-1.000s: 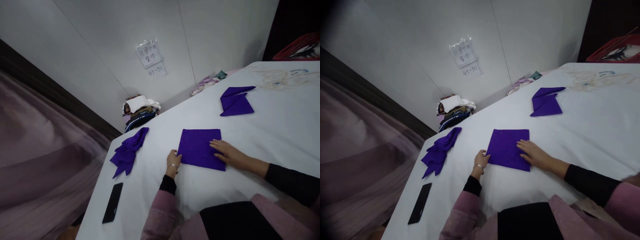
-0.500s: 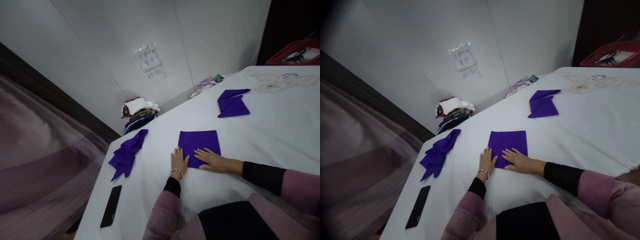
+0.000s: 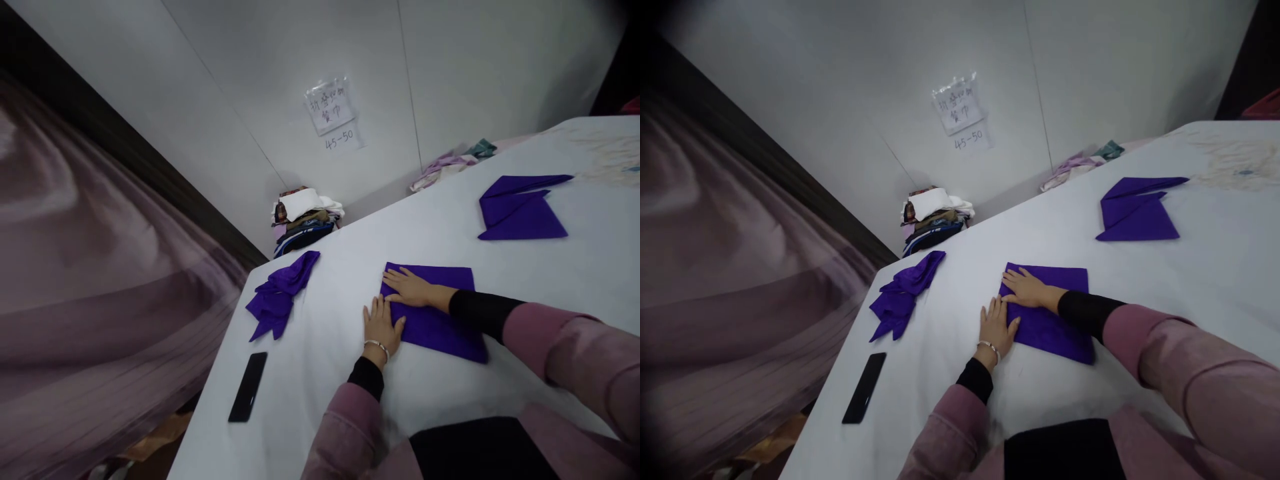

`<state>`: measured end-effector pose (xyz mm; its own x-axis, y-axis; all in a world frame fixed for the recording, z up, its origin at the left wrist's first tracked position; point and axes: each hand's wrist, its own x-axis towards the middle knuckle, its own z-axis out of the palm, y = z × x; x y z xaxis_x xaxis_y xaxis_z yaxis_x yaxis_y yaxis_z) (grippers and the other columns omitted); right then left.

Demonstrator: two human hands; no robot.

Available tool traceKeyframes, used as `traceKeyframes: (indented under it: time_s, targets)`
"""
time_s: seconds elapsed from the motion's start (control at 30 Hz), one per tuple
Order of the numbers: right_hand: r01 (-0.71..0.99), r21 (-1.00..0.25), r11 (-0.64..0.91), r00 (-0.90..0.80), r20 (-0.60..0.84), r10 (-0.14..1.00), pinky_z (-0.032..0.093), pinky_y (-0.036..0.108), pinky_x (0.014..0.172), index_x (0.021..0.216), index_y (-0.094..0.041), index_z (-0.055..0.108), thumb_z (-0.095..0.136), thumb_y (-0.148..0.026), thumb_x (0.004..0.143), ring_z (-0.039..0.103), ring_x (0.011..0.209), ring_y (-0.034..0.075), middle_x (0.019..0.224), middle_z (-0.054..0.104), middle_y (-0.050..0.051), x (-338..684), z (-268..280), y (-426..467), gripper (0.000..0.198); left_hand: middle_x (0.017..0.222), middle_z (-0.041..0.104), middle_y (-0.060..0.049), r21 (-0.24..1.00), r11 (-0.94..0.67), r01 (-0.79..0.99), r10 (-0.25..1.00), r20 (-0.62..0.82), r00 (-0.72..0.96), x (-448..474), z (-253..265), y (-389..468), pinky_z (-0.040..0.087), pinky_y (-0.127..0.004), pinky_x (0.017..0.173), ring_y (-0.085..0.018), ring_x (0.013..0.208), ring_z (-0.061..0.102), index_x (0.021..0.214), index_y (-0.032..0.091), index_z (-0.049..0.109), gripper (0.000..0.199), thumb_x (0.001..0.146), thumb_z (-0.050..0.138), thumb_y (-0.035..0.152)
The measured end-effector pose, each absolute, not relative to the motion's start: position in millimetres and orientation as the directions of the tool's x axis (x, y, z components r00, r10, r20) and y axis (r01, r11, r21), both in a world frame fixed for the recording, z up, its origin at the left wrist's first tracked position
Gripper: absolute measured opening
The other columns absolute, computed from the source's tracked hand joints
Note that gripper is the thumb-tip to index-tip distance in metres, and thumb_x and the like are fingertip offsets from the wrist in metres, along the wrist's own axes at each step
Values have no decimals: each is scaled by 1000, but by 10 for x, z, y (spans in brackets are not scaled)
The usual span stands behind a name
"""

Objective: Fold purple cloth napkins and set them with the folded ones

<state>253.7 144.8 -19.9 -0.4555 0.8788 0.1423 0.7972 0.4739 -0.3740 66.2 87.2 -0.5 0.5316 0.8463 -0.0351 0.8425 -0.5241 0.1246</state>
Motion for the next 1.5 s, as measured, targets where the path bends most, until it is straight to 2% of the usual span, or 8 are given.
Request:
traceKeyframes:
  time_s: [0.3,0.53,0.73,0.9,1.1,1.23,1.3,1.5]
  targets:
    - [858,-414,304,-290,97,952,12,57,109,138,-14,43,40,-55,86,27,136,33,146,35,17,2812,-229,1776,66,153,23,-6,152,-507,848,855,-36,517,666,3,838,13,-49,116,-23,143,14,147,23,23,65,90,22,55]
    - [873,-481,84,-69,49,996,33,34,103,134,-2,46,33,-39,93,45,125,25,137,48,19,3437,25,1651,57,153,24,-5,173,-509,843,849,-60,525,661,1,874,14,-51,116,-27,142,15,146,22,26,65,90,26,56]
    - [883,-459,-100,74,-75,994,43,30,82,116,-5,63,52,-23,82,64,92,22,101,71,14,4026,177,1110,40,151,31,-9,280,-412,867,908,40,418,646,53,893,23,-41,113,-23,137,29,139,17,38,57,91,35,47]
    - [901,-415,-129,90,-113,990,42,32,80,102,-7,69,66,-23,72,63,90,24,97,71,15,4015,216,989,35,125,57,-10,279,-323,904,946,99,308,604,145,841,39,-39,99,-26,117,48,130,19,47,46,88,44,36]
    - [897,-406,-174,109,-177,978,43,36,73,91,-8,69,69,-21,67,62,80,24,88,70,17,3933,278,1117,28,102,66,-10,296,-207,933,978,33,206,573,227,904,43,-34,86,-23,97,58,107,15,60,27,84,53,28]
    - [873,-450,-187,96,-215,972,43,32,70,64,-12,66,70,-15,61,59,68,18,67,67,7,3921,308,1160,6,90,68,-5,316,-192,929,980,13,198,552,190,976,44,-29,76,-18,85,61,87,18,62,11,84,56,27]
    - [851,-488,-195,96,-220,971,43,29,67,57,-14,62,68,-13,60,57,64,15,59,63,3,3925,312,1134,7,90,68,-3,323,-192,927,980,14,198,546,180,1020,44,-27,74,-17,83,60,85,19,61,9,84,56,26]
    - [688,-678,-259,122,-244,962,44,25,55,79,-14,63,59,-23,70,55,57,12,65,62,3,3965,296,776,13,93,68,-6,343,-258,903,964,36,262,672,334,1427,41,-26,77,-15,84,57,87,15,60,11,87,54,25]
